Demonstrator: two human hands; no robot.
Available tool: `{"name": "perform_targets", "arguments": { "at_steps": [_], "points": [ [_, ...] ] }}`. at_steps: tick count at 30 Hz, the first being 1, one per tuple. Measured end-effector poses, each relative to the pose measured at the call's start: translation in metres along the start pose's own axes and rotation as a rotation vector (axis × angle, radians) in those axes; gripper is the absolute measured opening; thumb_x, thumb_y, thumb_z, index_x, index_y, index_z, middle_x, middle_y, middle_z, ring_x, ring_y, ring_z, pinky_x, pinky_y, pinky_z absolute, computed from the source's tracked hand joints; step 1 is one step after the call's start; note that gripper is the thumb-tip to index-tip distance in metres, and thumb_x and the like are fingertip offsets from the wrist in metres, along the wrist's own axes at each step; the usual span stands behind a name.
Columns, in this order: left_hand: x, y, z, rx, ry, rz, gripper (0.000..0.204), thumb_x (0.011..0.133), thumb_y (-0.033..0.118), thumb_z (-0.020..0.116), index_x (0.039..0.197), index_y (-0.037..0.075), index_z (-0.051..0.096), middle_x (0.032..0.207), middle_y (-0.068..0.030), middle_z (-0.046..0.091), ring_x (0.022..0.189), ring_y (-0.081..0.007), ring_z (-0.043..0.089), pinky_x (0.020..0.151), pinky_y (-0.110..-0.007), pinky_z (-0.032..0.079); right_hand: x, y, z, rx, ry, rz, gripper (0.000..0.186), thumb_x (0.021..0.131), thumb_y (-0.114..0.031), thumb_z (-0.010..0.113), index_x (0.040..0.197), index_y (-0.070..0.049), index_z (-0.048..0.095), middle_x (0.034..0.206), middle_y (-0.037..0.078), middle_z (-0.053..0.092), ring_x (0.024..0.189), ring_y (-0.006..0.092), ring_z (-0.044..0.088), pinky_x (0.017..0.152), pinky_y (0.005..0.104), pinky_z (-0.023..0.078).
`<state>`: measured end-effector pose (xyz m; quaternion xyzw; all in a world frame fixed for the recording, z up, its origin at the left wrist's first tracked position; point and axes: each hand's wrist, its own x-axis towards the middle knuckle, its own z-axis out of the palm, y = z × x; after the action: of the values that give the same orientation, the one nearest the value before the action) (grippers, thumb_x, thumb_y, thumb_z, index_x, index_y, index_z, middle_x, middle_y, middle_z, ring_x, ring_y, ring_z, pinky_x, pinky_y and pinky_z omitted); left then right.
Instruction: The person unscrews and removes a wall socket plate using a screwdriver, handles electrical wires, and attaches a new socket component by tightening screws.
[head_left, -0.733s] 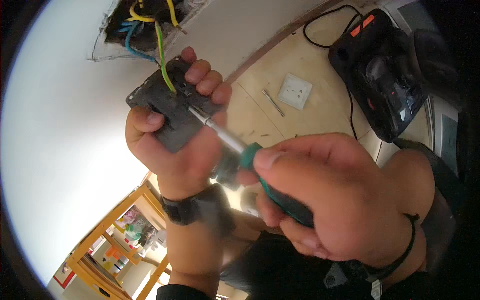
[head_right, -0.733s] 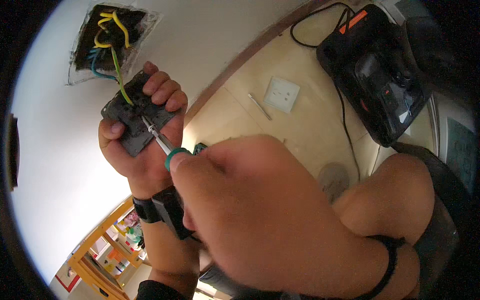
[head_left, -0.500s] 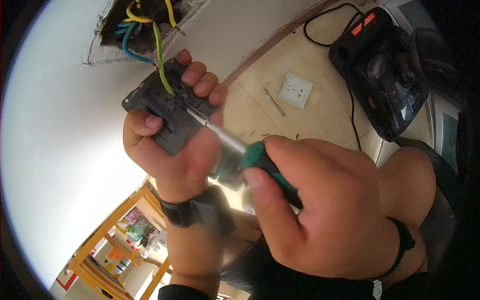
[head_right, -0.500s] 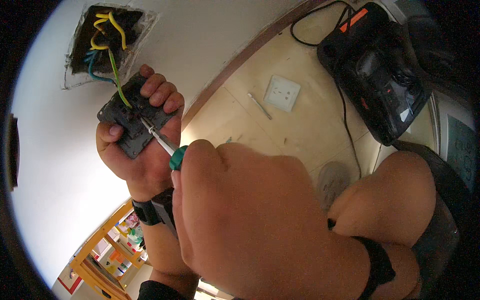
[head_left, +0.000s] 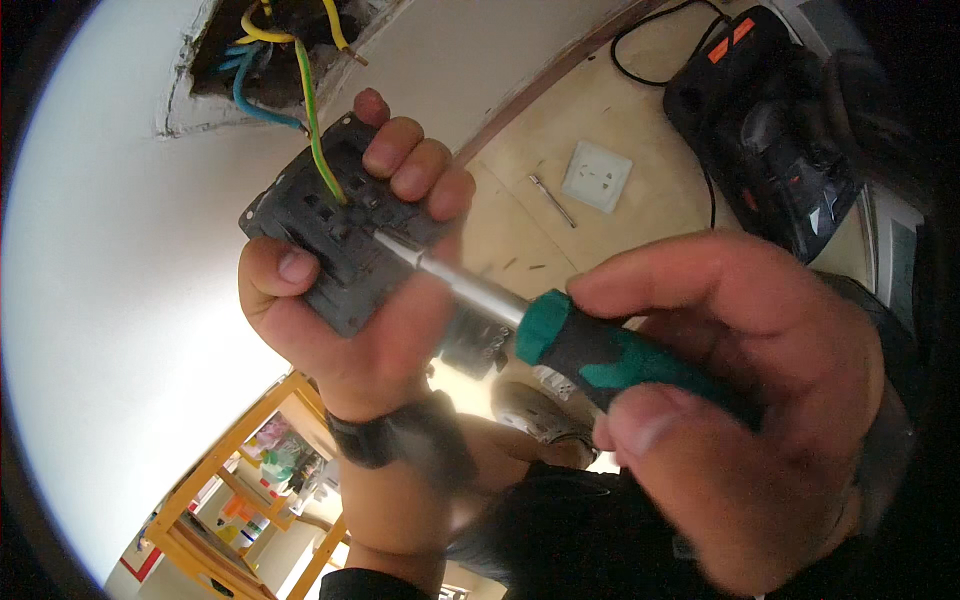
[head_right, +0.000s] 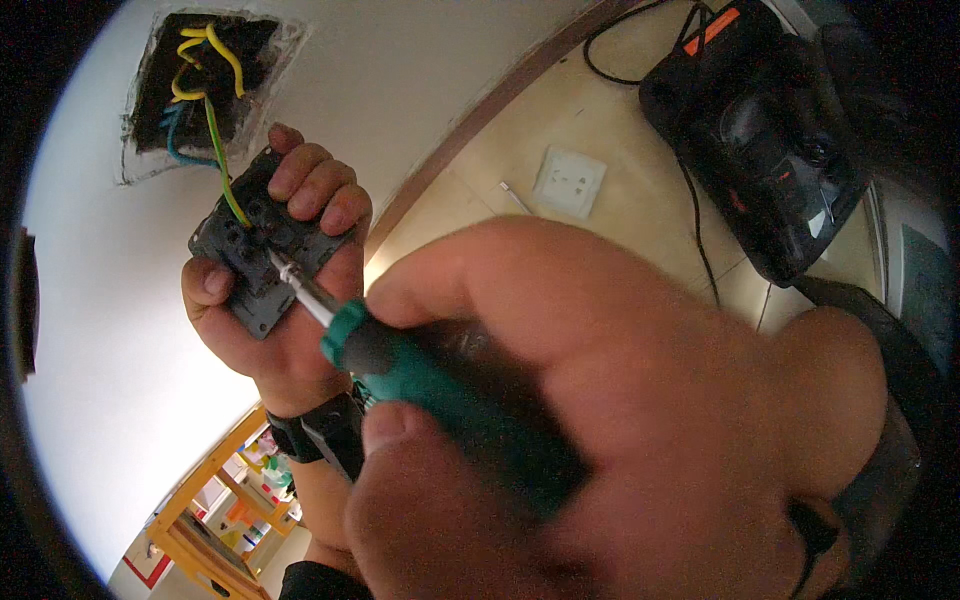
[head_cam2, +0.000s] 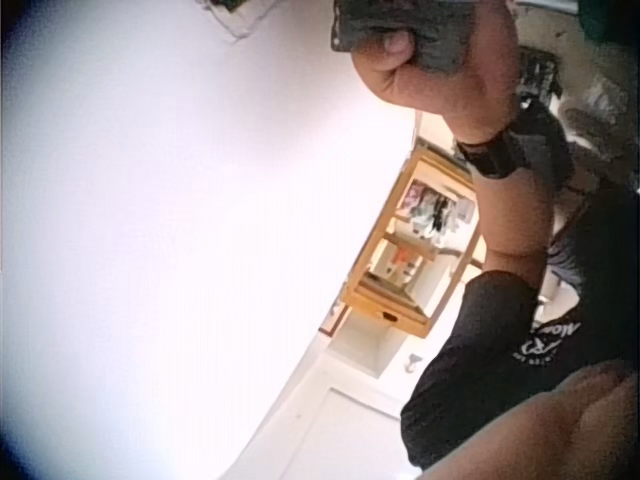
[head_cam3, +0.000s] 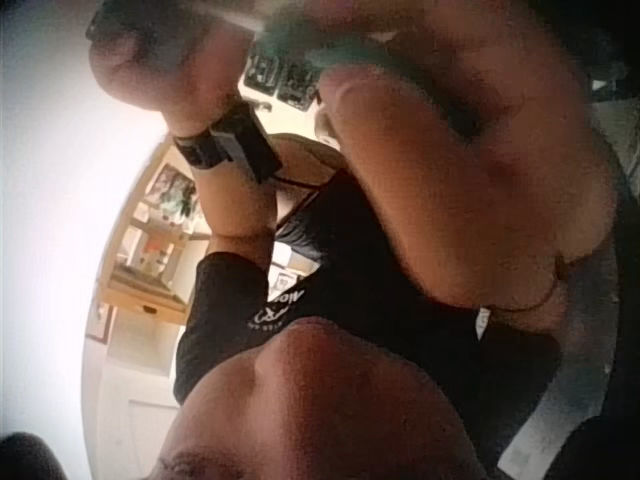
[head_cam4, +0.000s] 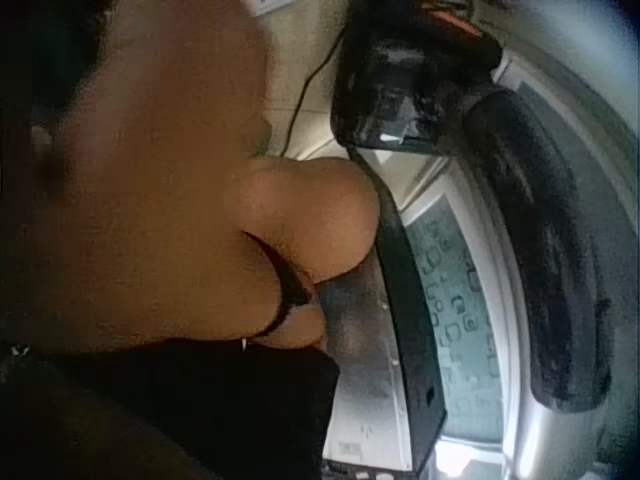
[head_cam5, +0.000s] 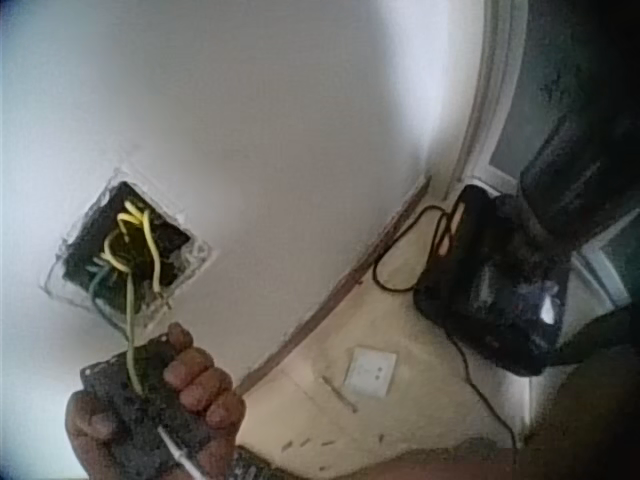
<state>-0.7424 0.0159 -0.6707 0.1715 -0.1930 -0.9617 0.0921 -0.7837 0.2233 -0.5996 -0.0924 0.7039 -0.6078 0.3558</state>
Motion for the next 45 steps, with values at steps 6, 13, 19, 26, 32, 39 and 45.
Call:
{"name": "perform_targets", "arguments": {
  "at_steps": [6,13,19,26,32,39,45],
  "points": [
    [-0.005,0.002,0.004,-0.017,0.021,0.015,0.083,0.048,0.013,0.060,0.126,-0.008,0.039,0.096,-0.0092,0.043,0.089,-0.0222,0.044,0.082,-0.034,0.038,0.014,-0.025,-0.013,0.210,0.046,0.356,0.047,0.093,-0.036,0.060,0.115,0.005,0.061,0.083,0.013,0.067,0.059,0.0132,0.060,0.051,0.0294,0.051],
    [-0.001,-0.008,0.004,-0.075,-0.002,0.013,0.081,0.049,0.013,0.060,0.124,-0.007,0.039,0.096,-0.0094,0.043,0.089,-0.0224,0.043,0.084,-0.033,0.038,0.007,-0.009,-0.025,-0.387,-0.093,0.034,0.031,0.091,-0.034,0.066,0.094,-0.003,0.063,0.056,0.004,0.057,0.043,0.0094,0.049,0.041,0.0253,0.038],
    [-0.005,-0.004,0.008,-0.035,0.049,0.031,0.081,0.049,0.013,0.060,0.125,-0.006,0.039,0.096,-0.0090,0.043,0.089,-0.0224,0.043,0.085,-0.033,0.038,0.014,0.003,-0.021,-0.466,-0.024,-0.420,0.030,0.083,-0.020,0.076,0.099,-0.001,0.061,0.067,0.008,0.061,0.049,0.0112,0.054,0.045,0.0263,0.041],
    [-0.005,-0.006,0.007,-0.052,0.028,0.020,0.081,0.050,0.015,0.059,0.125,-0.007,0.039,0.096,-0.0091,0.043,0.089,-0.0223,0.043,0.084,-0.034,0.038,0.026,0.002,-0.025,-0.593,-0.034,-0.736,0.032,0.078,-0.012,0.077,0.101,0.002,0.060,0.073,0.010,0.063,0.052,0.0120,0.055,0.048,0.0257,0.042],
    [-0.007,-0.008,0.010,-0.053,0.051,0.038,0.081,0.050,0.015,0.059,0.126,-0.007,0.039,0.096,-0.0090,0.043,0.089,-0.0222,0.043,0.083,-0.034,0.038,-0.002,0.003,-0.018,-0.419,-0.032,-0.296,0.033,0.081,-0.020,0.076,0.101,0.000,0.060,0.069,0.006,0.059,0.049,0.0123,0.052,0.046,0.0258,0.038],
    [-0.009,-0.007,0.009,-0.032,0.073,0.057,0.081,0.050,0.014,0.058,0.125,-0.007,0.040,0.096,-0.0092,0.044,0.088,-0.0223,0.043,0.083,-0.034,0.038,0.005,0.008,-0.020,-0.758,-0.028,-0.613,0.035,0.084,-0.028,0.075,0.104,-0.002,0.061,0.066,0.004,0.058,0.051,0.0132,0.054,0.046,0.0271,0.039],
    [-0.006,-0.009,0.014,-0.040,0.049,0.049,0.081,0.050,0.014,0.058,0.125,-0.008,0.040,0.096,-0.0095,0.044,0.088,-0.0225,0.043,0.083,-0.034,0.038,-0.004,0.005,-0.014,-0.631,0.026,-0.503,0.034,0.085,-0.025,0.074,0.106,-0.002,0.062,0.069,0.005,0.061,0.052,0.0132,0.055,0.049,0.0269,0.042]
  ]
}}
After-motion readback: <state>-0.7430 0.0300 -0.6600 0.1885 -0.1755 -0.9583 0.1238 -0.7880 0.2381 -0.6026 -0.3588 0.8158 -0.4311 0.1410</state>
